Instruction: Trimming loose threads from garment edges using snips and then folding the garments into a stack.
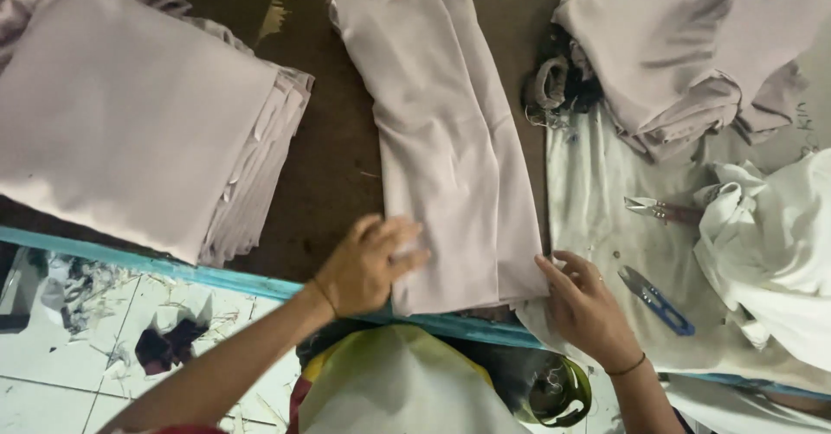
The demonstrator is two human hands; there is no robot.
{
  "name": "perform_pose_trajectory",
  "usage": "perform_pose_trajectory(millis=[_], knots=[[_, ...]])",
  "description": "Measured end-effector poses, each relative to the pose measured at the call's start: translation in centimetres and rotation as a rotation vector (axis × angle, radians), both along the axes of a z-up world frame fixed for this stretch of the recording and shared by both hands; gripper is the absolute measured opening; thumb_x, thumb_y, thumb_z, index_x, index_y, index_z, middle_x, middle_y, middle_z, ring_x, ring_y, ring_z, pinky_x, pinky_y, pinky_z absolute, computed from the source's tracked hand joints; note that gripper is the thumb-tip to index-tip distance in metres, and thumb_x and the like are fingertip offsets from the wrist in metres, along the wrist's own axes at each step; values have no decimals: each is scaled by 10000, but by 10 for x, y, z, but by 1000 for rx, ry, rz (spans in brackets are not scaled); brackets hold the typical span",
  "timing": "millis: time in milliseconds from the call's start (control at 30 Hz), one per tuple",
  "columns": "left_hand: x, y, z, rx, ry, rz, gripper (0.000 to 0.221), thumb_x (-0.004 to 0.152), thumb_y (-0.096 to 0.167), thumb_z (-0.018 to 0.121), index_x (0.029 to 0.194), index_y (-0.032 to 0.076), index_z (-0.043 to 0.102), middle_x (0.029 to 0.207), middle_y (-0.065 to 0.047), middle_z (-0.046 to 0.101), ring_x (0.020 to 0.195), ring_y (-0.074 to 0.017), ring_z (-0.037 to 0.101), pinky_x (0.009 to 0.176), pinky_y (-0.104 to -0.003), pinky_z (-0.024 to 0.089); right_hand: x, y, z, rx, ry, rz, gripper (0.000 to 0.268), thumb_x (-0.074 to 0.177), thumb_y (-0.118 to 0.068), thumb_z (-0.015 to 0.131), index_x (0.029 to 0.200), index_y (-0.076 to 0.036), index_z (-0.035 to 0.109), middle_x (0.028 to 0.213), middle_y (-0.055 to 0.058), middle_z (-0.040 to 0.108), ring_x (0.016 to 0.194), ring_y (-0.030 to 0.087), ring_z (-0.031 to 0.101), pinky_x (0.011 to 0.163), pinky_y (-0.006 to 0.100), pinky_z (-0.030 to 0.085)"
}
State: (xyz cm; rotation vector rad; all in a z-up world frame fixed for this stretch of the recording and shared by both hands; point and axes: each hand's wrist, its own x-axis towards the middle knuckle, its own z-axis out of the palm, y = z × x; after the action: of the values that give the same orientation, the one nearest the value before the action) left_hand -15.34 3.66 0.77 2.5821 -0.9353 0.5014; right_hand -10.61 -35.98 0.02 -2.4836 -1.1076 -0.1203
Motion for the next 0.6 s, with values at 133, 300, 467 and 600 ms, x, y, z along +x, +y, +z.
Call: perform_pose_trajectory(millis=[133,300,467,600], knots=[[-39,-27,-12,-58,-65,-42,278,991,111,526,1201,165,701,1377,-139,612,1312,-327,549,1051,-501,393,11,0,-9,-15,-30,97,664,869,-1,646,1492,-172,494,1390,200,502,935,296,651,777,425,635],[-69,-49,-28,-197,-145,185,221,1050,241,531,1176,219,710,1248,18,700,1250,-210,615,1096,-499,385,20,16,3,140,-223,262,327,874,-163,636,1168,-192,776,1355,197,636,1102,421,661,883,474,572],[-102,-42,50,-322,11,112,207,947,75,654,1129,62,752,1078,-63,781,1035,-249,704,991,-473,449,-1,11,39,104,1,383,344,968,-191,594,1303,-163,670,1419,96,617,1268,352,580,1029,495,515],[-115,-34,74,-636,123,85,218,920,98,694,1136,96,724,984,-32,815,802,-149,772,993,-466,532,-21,34,101,399,307,449,277,981,-177,537,1084,-25,745,1104,113,792,1031,275,785,942,427,609]])
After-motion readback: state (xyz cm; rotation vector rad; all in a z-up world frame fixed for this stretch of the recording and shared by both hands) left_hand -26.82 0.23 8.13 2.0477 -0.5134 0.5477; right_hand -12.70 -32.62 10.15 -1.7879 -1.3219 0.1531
